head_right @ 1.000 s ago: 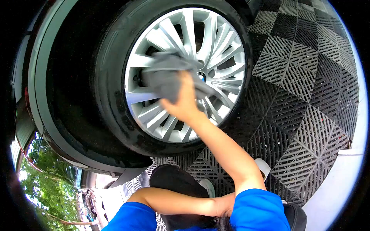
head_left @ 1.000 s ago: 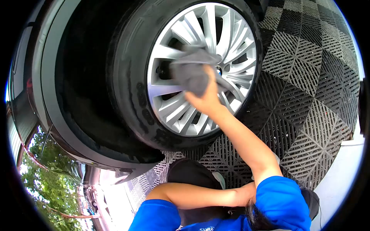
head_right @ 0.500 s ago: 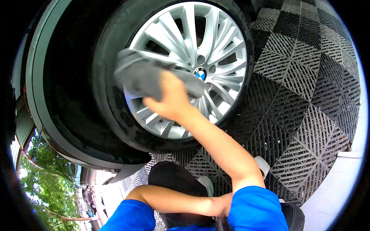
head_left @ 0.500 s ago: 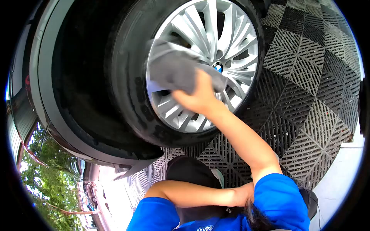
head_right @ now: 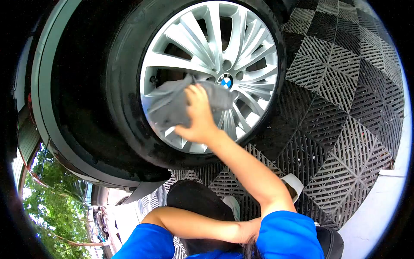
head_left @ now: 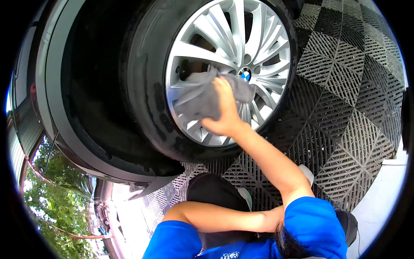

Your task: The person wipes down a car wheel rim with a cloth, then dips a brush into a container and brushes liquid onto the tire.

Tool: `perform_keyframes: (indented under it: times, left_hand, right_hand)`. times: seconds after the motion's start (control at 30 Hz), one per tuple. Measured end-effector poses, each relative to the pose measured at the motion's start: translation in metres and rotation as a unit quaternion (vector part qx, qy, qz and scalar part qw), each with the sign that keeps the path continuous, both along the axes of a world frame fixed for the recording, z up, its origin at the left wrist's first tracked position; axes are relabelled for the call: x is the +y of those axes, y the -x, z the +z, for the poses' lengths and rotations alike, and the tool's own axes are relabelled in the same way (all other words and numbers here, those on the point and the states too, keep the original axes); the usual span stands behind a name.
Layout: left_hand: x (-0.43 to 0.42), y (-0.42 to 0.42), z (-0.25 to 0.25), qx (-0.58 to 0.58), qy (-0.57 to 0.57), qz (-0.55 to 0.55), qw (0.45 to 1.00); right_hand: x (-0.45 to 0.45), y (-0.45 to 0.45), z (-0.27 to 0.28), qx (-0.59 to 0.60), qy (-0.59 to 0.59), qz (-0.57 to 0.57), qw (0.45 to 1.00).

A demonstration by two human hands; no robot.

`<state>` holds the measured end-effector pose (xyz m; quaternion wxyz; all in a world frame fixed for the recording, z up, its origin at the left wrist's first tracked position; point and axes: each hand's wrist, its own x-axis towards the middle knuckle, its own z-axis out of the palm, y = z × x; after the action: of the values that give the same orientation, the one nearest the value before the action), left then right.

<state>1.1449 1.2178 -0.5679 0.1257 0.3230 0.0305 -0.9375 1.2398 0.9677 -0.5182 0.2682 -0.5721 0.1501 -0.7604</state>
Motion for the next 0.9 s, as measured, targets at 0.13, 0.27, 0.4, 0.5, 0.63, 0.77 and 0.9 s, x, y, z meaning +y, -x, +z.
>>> perform_keyframes:
  times: [0.13, 0.27, 0.4, 0.5, 0.63, 0.77, 0.9]
  left_hand:
    - [0.012, 0.006, -0.019, 0.019, 0.004, 0.008, 1.000]
    - [0.007, 0.008, -0.029, 0.005, 0.124, -0.047, 0.991]
    - [0.004, 0.010, -0.030, -0.143, 0.567, -0.162, 0.795]
    - [0.009, 0.011, -0.046, -0.137, 0.689, -0.159, 0.693]
    - [0.007, 0.003, -0.032, -0.073, 0.362, -0.154, 0.916]
    - [0.010, -0.011, -0.031, -0.128, 0.517, -0.237, 0.812]
    - [0.012, -0.014, -0.042, -0.180, 0.818, -0.321, 0.443]
  right_hand:
    - [0.007, 0.002, 0.067, 0.045, -0.009, 0.038, 0.998]
    - [-0.018, 0.011, 0.039, 0.055, 0.043, 0.058, 0.996]
    - [-0.055, 0.044, -0.028, 0.039, 0.029, 0.127, 0.991]
    - [-0.055, 0.037, -0.087, 0.121, 0.037, -0.102, 0.987]
    - [-0.058, 0.045, -0.120, 0.007, -0.276, -0.044, 0.960]
    - [-0.098, 0.071, -0.026, -0.263, -0.216, -0.012, 0.940]
    - [-0.192, 0.097, 0.008, -0.171, -0.234, 0.064, 0.955]
